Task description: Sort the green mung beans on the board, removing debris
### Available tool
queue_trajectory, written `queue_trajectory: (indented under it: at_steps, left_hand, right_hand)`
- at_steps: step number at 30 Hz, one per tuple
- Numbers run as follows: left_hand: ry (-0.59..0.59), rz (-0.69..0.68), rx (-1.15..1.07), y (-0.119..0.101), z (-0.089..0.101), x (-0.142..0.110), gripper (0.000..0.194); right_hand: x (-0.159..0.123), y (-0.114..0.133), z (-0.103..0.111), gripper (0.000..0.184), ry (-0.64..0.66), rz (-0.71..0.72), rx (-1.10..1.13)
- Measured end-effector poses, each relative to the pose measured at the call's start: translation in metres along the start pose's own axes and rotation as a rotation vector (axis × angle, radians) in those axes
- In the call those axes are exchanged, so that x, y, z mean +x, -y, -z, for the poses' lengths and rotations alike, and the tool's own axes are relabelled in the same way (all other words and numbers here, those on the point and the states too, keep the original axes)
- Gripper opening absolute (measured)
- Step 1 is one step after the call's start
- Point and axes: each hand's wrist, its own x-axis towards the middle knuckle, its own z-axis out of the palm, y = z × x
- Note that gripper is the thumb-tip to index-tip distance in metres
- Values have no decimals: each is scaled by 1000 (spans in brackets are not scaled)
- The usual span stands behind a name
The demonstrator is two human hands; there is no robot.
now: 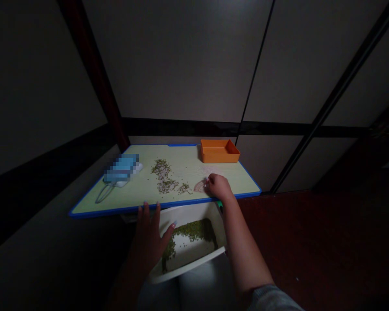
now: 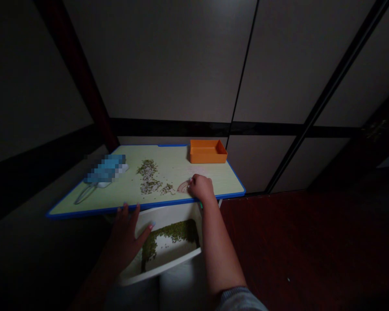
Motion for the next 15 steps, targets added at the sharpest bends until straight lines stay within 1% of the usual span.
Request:
queue_trajectory:
  at_steps: [7,11,15]
  left_hand:
    - [-23,-5,-1,0,-1,-1,68]
    - [-12,1,-5,0,-1,-1,68]
    - [-23,13,-21,0,-1,0,68]
  right_hand:
    - [0,-1,1,26,4,-53,-4]
    - [1,0,1,25,-10,-86,-2]
    - [1,1,0,25,-7,-95,3]
